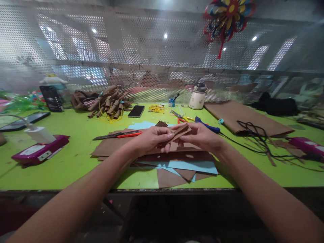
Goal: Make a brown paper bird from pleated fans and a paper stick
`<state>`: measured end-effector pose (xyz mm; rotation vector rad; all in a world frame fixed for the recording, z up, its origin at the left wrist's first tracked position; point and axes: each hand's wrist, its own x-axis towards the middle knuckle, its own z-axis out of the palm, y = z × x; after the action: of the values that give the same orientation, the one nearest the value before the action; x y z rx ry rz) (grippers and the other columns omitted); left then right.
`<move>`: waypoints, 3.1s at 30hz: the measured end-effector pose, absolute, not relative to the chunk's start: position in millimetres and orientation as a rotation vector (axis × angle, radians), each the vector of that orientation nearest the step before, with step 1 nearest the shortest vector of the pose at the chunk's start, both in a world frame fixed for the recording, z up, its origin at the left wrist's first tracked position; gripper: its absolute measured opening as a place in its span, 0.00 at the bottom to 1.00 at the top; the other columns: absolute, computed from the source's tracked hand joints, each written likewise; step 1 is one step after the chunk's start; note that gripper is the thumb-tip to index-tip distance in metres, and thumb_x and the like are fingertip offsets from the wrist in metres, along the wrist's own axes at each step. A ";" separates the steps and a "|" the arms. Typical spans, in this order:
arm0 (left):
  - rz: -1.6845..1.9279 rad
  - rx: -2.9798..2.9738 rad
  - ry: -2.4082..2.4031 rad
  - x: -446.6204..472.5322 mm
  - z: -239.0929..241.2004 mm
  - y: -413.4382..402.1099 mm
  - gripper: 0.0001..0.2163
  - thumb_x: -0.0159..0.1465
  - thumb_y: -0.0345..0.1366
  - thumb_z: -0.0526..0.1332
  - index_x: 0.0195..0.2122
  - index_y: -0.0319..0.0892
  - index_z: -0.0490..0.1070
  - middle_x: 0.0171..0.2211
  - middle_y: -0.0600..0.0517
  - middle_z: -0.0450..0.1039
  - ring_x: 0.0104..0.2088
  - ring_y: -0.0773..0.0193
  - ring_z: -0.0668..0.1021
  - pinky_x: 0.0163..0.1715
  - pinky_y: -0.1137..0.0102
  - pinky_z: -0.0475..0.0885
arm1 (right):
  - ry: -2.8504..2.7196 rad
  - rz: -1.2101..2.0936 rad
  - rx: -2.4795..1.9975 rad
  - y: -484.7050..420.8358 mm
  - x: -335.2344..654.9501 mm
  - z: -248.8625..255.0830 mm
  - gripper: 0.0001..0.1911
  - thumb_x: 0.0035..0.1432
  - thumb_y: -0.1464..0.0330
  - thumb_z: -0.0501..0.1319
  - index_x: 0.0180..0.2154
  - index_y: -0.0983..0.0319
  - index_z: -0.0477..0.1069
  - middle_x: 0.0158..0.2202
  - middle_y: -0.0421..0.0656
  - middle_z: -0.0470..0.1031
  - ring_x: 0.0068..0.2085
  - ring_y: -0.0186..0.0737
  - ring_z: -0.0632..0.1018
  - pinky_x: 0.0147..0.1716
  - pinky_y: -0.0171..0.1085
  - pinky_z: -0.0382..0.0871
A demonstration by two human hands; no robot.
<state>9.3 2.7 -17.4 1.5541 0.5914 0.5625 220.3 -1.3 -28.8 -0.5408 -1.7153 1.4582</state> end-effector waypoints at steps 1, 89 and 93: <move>0.529 1.514 0.551 9.3 -17.9 2.1 0.09 0.62 0.39 0.57 0.35 0.38 0.70 0.20 0.55 0.69 0.18 0.75 0.68 0.22 0.77 0.61 | -1.746 1.452 -0.514 -3.8 217.2 -28.4 0.14 0.51 0.71 0.65 0.43 0.64 0.73 0.34 0.44 0.76 0.33 0.35 0.74 0.34 0.38 0.69; 0.280 3.212 0.860 19.6 -37.2 6.1 0.06 0.60 0.29 0.53 0.31 0.38 0.69 0.33 0.44 0.69 0.35 0.58 0.73 0.35 0.66 0.67 | -2.738 0.181 -1.277 -1.3 226.6 -33.0 0.07 0.50 0.78 0.55 0.28 0.62 0.67 0.29 0.41 0.72 0.30 0.35 0.67 0.28 0.32 0.54; 0.262 3.231 0.851 20.1 -35.1 3.4 0.05 0.58 0.27 0.54 0.30 0.37 0.69 0.32 0.45 0.69 0.32 0.60 0.72 0.33 0.68 0.66 | -2.752 0.176 -1.321 -3.7 228.5 -32.3 0.07 0.48 0.78 0.55 0.29 0.62 0.67 0.30 0.41 0.72 0.29 0.35 0.67 0.27 0.32 0.52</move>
<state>20.1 3.4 -35.1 3.2310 0.8509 0.2621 228.5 -3.7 -32.3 -1.3213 -2.7519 0.1764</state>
